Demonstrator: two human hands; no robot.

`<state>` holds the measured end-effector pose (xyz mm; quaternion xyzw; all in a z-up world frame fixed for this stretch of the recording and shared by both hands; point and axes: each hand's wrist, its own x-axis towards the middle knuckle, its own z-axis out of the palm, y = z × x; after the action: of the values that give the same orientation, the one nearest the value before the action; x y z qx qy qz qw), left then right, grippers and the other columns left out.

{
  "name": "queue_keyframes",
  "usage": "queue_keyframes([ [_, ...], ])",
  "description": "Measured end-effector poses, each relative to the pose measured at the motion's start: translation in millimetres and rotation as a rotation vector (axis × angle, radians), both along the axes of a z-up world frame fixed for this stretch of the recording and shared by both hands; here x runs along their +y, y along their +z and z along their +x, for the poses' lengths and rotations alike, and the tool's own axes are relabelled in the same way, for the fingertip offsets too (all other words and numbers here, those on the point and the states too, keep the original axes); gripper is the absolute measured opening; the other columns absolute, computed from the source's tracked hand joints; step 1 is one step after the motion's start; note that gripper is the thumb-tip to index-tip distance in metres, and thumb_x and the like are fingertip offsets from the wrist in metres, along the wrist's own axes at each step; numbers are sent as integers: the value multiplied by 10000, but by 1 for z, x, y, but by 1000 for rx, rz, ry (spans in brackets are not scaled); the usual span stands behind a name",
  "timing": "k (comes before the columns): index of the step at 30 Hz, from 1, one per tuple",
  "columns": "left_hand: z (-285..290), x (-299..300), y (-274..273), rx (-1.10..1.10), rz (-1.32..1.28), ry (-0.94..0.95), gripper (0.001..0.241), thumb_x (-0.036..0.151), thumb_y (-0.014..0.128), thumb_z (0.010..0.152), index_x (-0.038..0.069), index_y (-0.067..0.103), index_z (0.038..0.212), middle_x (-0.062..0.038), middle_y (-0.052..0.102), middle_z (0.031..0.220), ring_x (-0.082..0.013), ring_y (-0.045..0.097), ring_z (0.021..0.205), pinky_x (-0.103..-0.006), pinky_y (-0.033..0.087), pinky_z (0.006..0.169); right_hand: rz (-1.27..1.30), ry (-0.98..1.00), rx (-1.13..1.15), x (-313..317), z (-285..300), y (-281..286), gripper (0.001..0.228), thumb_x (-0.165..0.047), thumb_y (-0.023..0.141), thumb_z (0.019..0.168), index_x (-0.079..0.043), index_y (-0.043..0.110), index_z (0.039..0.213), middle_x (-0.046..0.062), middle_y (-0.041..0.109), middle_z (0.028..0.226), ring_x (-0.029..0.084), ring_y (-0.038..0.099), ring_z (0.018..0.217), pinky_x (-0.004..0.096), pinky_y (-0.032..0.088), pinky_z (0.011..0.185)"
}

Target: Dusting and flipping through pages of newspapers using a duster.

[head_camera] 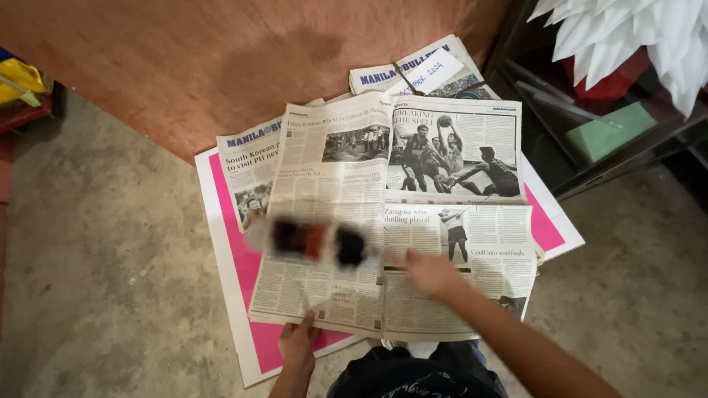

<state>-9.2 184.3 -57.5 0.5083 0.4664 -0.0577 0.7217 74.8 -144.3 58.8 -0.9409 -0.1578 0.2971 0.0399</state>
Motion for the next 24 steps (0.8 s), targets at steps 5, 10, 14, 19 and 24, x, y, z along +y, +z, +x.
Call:
queue_keyframes([
  [5,2,-10,26,-2,-9,6,244,14,632,987,-164,562,1139,-258,612,1120,-355,651,1017,-401,570,956,22,-254,-112,-46,56,11,752,-31,309,1035,-398,71,1648,239,425,1537,273,725,996,281,692,757],
  [10,0,-2,2,11,18,-10,254,50,682,971,-142,589,1109,-229,607,1027,-306,602,881,-381,509,786,242,-560,-569,-55,59,-1,647,81,411,1008,-138,335,1613,295,671,1235,110,524,378,217,474,273],
  [14,1,-7,13,-12,-1,4,286,19,649,973,-144,579,1197,-245,630,1139,-354,642,1005,-426,537,915,363,-657,-234,-36,13,9,608,-179,349,1118,-356,114,1650,230,688,1143,206,680,580,242,644,447],
  [19,-4,5,-19,-45,10,-7,276,43,696,947,-95,613,1171,-205,657,1099,-309,638,960,-394,523,867,300,-732,30,-77,-35,-5,664,-521,34,1000,-395,349,1571,126,499,1525,319,422,1468,501,462,1144],
  [24,3,-6,13,-5,10,-21,303,36,670,966,-113,588,1217,-223,647,1140,-320,654,1004,-374,545,905,261,-981,-223,-143,-47,-8,798,-54,559,963,-323,253,1650,134,651,1226,222,693,724,344,632,618],
])
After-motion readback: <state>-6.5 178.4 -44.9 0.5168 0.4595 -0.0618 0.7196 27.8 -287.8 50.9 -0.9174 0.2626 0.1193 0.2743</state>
